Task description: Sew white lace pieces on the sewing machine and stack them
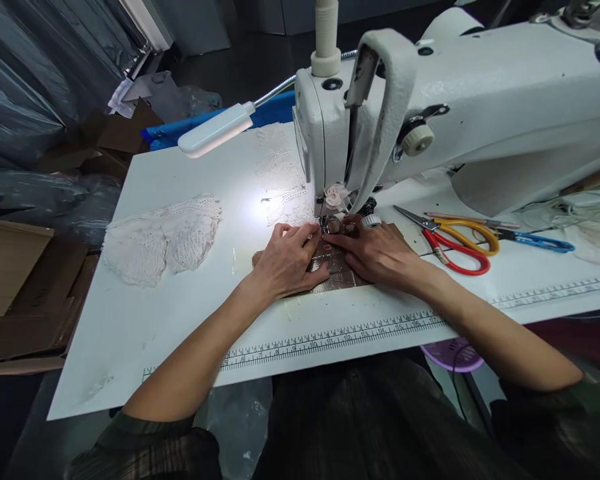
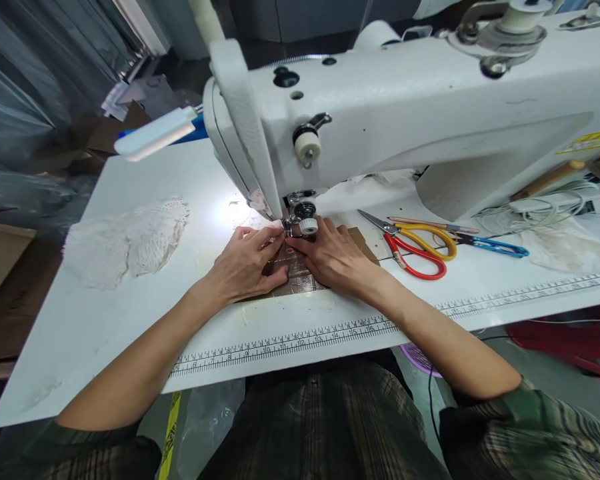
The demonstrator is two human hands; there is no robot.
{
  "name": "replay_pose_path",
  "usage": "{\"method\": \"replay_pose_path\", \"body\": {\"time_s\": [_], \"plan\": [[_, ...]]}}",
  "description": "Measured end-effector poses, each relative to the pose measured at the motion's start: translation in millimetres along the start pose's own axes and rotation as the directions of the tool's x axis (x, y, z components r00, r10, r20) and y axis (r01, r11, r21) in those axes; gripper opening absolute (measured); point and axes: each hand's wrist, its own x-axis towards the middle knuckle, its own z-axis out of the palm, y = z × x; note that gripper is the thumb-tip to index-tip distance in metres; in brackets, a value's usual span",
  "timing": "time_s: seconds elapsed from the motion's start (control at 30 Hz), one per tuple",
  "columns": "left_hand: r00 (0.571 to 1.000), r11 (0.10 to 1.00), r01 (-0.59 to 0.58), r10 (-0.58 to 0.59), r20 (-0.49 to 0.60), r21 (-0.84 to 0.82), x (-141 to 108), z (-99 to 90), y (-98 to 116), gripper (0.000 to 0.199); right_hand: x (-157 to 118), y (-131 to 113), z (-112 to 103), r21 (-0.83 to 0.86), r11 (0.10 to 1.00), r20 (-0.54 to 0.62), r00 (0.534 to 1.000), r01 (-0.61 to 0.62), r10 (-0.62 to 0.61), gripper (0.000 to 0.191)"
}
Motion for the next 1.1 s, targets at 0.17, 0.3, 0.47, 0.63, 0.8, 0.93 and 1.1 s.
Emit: {"method": "replay_pose_path", "body": {"time_s": [0.17, 0.3, 0.47, 0.63, 0.8, 0.93, 1.1], "plan": [[1.0, 1.0, 0.007, -0.006, -0.018, 0.012, -0.6, 3.4, -2.1, 0.053, 2.4, 24.0, -6.7, 0.355, 0.935, -0.009, 0.999, -0.031, 0.036, 0.035], [1.0, 1.0, 0.027, -0.026, 0.01, -0.011, 0.0, 3.7, -3.4, 0.058, 12.8, 31.8, -11.0, 0.511, 0.851, -0.023, 0.987, -0.124, 0.158, 0.045], [0.999, 0.999, 0.048, -0.047, 0.026, -0.017, 0.3, 3.1, -2.2, 0.059, 11.2, 24.7, -9.6, 0.559, 0.82, -0.052, 0.982, -0.124, 0.183, 0.055], [0.997, 0.997, 0.071, -0.071, 0.015, -0.035, 0.7, 4.7, -3.8, 0.061, -0.3, 23.5, 0.9, 0.448, 0.885, -0.016, 0.989, -0.127, 0.15, 0.05], [0.996, 0.993, 0.09, -0.089, 0.007, -0.078, 0.6, 4.4, -8.8, 0.066, -0.1, 27.5, 11.2, 0.412, 0.906, -0.067, 0.989, -0.092, 0.131, 0.032], [0.992, 0.989, 0.125, -0.127, -0.022, -0.085, -0.3, 4.2, -9.0, 0.067, 0.3, 28.8, 15.6, 0.36, 0.931, -0.103, 0.99, -0.055, 0.098, 0.031], [0.987, 0.987, 0.155, -0.157, -0.045, -0.029, -6.7, 5.5, -1.6, 0.061, -3.2, 26.9, 21.5, 0.245, 0.969, -0.16, 0.986, -0.012, 0.053, 0.039]]}}
